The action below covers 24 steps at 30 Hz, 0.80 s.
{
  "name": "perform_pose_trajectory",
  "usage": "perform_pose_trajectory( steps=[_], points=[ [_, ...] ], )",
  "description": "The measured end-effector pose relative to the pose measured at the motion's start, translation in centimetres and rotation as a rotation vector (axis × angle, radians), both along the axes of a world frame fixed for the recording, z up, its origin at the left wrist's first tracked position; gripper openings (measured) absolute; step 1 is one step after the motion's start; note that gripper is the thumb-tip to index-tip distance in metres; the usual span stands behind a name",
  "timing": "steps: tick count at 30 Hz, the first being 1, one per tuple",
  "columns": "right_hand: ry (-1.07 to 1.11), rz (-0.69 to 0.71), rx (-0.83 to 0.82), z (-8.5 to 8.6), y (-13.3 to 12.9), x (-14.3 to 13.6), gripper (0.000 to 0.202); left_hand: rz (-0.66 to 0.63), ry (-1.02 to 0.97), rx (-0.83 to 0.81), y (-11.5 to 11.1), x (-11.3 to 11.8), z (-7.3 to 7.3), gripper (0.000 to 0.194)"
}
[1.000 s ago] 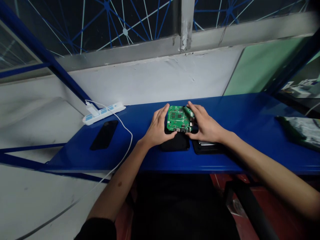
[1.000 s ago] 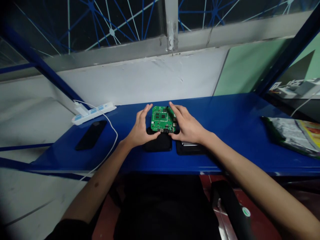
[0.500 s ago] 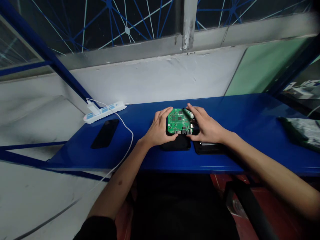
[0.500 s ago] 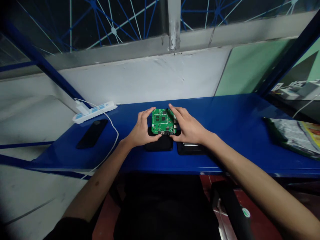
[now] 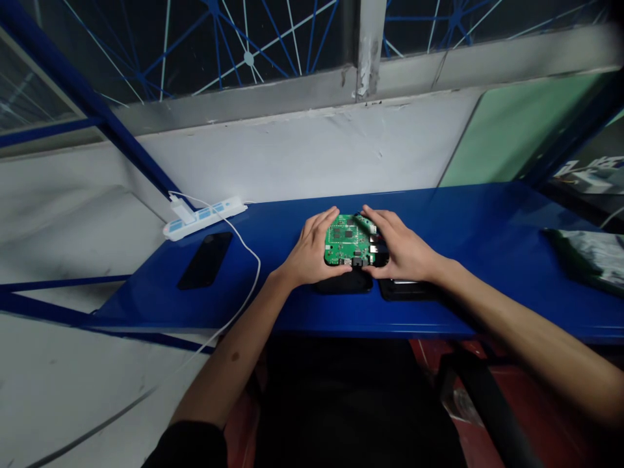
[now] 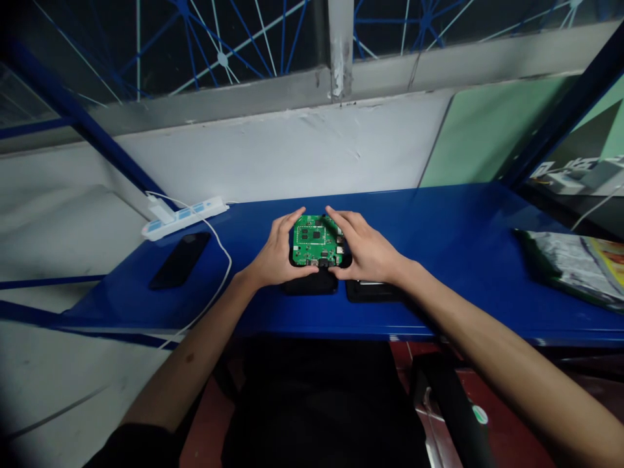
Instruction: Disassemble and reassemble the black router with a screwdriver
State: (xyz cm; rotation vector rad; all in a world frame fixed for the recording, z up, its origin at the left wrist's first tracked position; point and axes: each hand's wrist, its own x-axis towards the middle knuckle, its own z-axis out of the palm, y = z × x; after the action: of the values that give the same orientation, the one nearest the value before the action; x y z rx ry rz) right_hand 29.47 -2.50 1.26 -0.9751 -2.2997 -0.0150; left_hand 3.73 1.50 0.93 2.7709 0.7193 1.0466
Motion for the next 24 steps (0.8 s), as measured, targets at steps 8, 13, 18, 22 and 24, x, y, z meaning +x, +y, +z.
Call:
perform_pose_trajectory(
  steps=[8, 13, 18, 22, 24],
  points=[
    [-0.007, -0.017, 0.011, -0.04, -0.05, 0.03, 0.117, 0.012, -0.014, 0.034, 0.08, -0.02, -0.04, 0.118],
    [-0.03, -0.007, 0.05, 0.16, -0.09, -0.06, 0.115, 0.027, -0.019, 0.034, 0.2, -0.1, -0.14, 0.116],
    [-0.052, -0.008, 0.077, 0.47, -0.2, 0.0, 0.113, 0.023, -0.023, 0.044, 0.23, -0.26, 0.08, 0.113],
    [-0.071, -0.004, 0.066, 0.54, -0.17, 0.26, 0.117, 0.022, -0.02, 0.048, 0.21, -0.35, 0.17, 0.113],
    [-0.081, 0.008, 0.055, 0.61, -0.15, 0.35, 0.121, 0.023, -0.017, 0.047, 0.21, -0.36, 0.16, 0.113]
  ],
)
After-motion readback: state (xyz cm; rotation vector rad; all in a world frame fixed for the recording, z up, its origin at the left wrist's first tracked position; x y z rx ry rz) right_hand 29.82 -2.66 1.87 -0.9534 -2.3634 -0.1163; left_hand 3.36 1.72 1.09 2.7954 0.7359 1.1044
